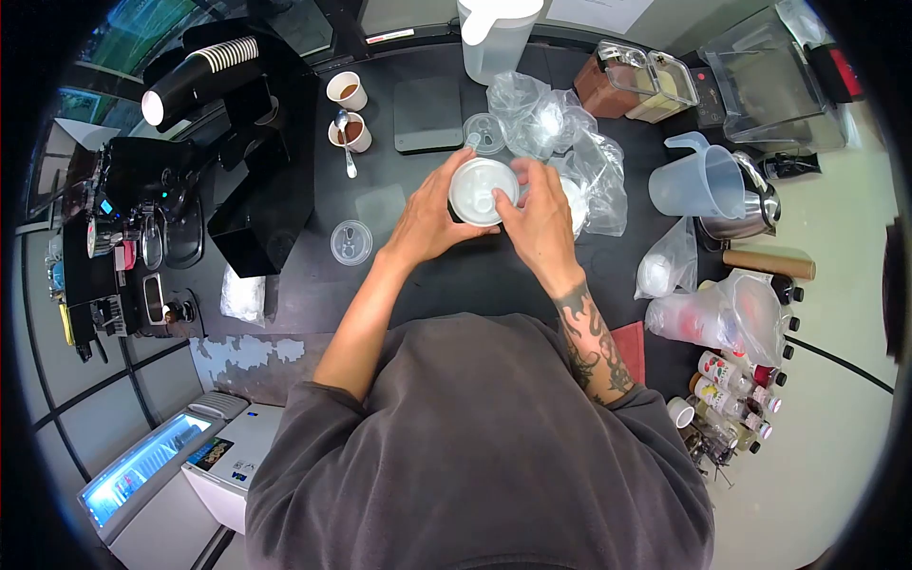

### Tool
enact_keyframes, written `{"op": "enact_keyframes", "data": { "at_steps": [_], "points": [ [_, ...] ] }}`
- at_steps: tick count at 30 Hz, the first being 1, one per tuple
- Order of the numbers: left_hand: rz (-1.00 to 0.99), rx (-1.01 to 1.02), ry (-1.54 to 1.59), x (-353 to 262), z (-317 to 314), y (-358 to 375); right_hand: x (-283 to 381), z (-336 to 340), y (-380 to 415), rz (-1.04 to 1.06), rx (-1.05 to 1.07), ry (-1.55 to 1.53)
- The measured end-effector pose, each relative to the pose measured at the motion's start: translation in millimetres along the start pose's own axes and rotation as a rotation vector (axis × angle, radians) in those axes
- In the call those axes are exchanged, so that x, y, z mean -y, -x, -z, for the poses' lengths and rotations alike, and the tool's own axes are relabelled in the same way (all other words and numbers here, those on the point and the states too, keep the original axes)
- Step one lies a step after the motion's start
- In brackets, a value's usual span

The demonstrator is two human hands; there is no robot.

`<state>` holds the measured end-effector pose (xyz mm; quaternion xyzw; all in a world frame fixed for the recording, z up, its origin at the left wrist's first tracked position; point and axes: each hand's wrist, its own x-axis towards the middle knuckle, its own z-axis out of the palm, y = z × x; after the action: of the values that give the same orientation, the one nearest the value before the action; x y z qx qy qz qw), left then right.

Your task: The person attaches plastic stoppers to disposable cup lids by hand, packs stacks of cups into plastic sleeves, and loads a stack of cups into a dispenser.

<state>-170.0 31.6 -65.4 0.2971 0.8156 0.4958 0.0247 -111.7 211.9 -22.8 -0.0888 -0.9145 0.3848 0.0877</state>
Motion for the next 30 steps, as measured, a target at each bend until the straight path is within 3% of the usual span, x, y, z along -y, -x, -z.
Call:
{"op": "enact_keyframes", "data": {
  "at_steps": [9, 23, 30],
  "points": [
    [-0.035, 0.016, -0.049, 2, 1, -1, 7, -4, 1, 0.28, -0.067, 0.143],
    [0.013, 0.06, -0.051, 2, 3, 3, 4, -14, 10, 0.294, -0.044, 0.151],
    [0.037, 0.001, -0.065, -9, 15, 14, 9, 2, 22, 0.357, -0.081, -0.057]
  ]
}}
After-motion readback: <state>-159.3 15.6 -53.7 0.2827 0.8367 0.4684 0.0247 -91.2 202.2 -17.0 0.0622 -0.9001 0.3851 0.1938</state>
